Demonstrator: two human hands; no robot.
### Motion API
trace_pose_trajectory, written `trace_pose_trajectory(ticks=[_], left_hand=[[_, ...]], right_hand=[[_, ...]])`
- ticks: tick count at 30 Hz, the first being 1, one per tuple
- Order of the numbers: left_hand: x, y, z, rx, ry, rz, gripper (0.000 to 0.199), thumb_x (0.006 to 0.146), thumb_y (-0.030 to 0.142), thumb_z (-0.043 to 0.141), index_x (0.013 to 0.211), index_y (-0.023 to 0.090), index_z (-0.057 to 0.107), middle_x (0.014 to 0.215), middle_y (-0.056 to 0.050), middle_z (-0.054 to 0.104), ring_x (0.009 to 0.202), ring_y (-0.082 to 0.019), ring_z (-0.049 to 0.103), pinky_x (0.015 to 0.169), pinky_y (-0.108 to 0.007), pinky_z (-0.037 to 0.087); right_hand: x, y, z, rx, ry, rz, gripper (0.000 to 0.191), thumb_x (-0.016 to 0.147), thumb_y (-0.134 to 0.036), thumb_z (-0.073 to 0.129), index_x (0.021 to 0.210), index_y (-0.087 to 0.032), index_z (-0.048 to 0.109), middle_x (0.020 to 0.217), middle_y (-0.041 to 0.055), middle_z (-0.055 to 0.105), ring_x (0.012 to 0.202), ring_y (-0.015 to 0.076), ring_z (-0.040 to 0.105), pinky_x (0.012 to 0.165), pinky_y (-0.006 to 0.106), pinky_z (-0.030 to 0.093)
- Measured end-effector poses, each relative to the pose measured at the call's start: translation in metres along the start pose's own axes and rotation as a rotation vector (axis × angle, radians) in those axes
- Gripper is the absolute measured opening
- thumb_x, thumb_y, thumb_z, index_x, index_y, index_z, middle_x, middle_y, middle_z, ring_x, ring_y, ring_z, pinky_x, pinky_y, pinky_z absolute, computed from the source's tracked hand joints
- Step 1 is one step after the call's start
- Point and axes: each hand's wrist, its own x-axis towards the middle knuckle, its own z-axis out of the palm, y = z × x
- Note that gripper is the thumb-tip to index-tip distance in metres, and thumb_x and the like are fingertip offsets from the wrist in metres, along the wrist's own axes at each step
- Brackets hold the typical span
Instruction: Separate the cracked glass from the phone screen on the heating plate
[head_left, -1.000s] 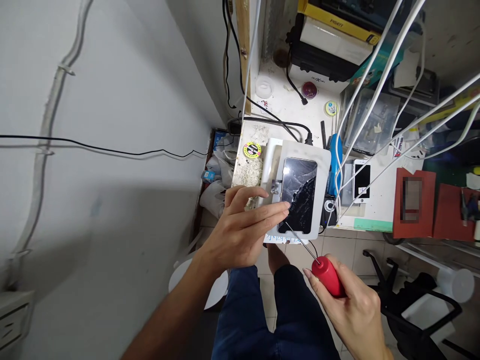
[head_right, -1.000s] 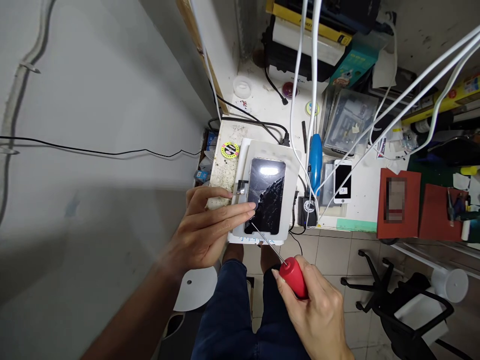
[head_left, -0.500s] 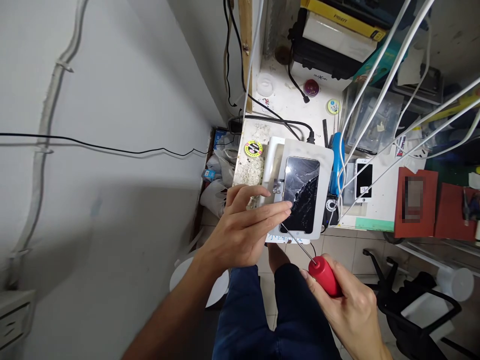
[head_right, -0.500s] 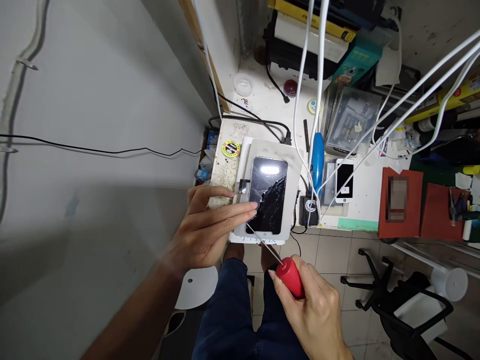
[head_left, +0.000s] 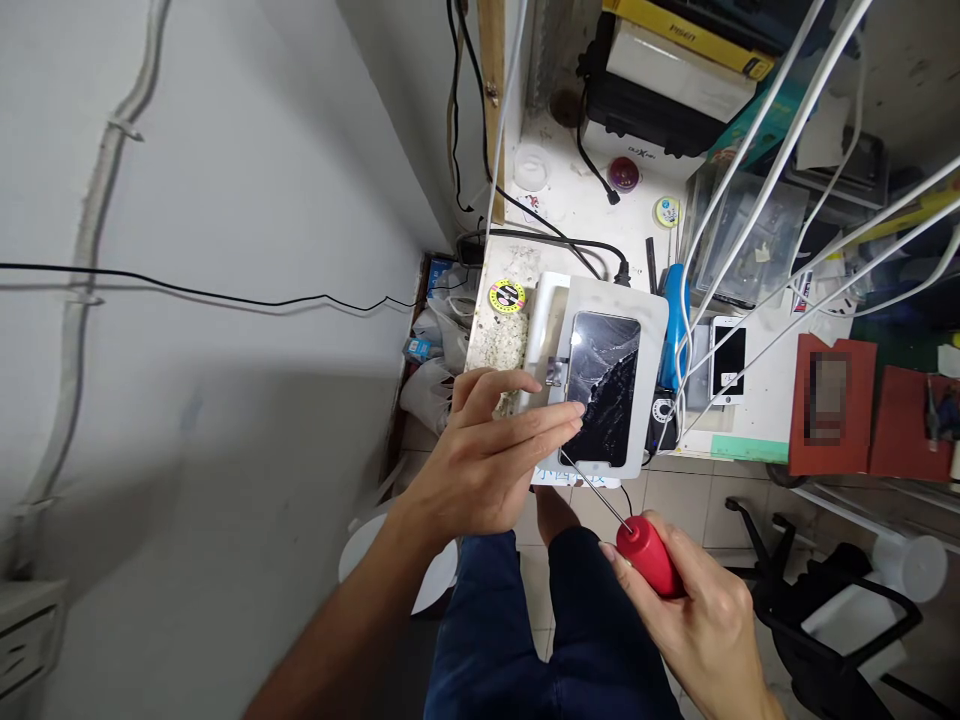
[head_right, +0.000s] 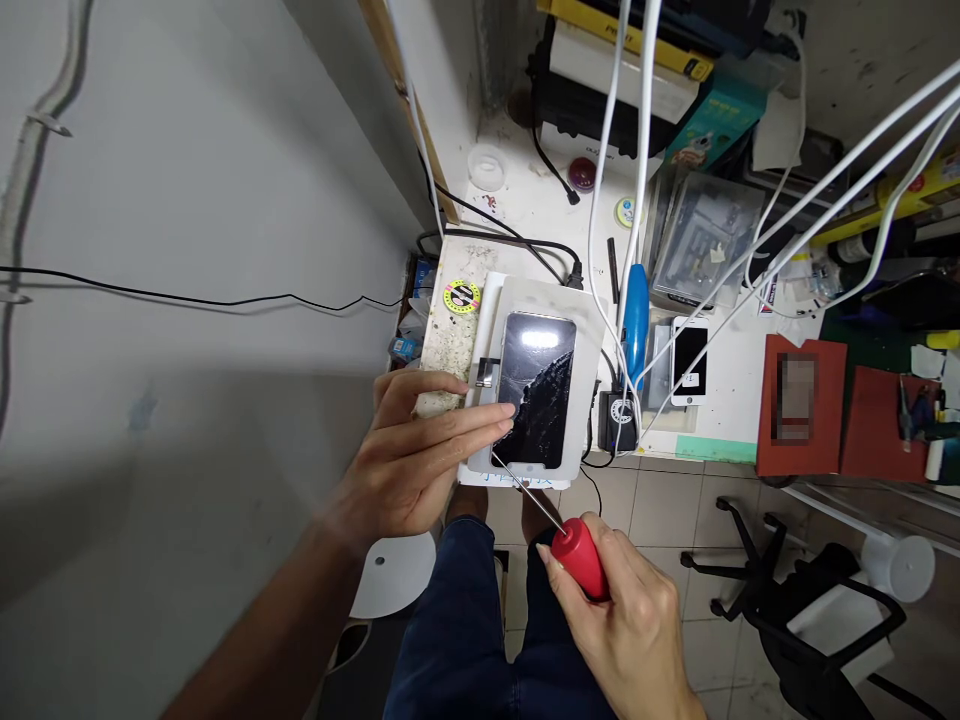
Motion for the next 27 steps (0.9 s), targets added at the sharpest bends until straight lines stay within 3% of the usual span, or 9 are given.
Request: trace_pose_trajectory(ticks=[27], left_hand=[[-0.0017,-0.0015,0.0010,-0.019,-0.014,-0.028,0.046,0.097,0.001,0.052,0.131,0.023,0.075,0.127,-0.001,0.082,0.123,-0.030,0.060,0.097,-0.053,0.044]], right_hand=[[0.0027,0.0031,-0.0012,-0.011,0.001,-0.039,0.022,0.105,-0.037,0.073,0.116,-0.018,0.068,0.080,-0.0005,0.066,0.059,0.0099,0.058,0.057,0.022,0.048]])
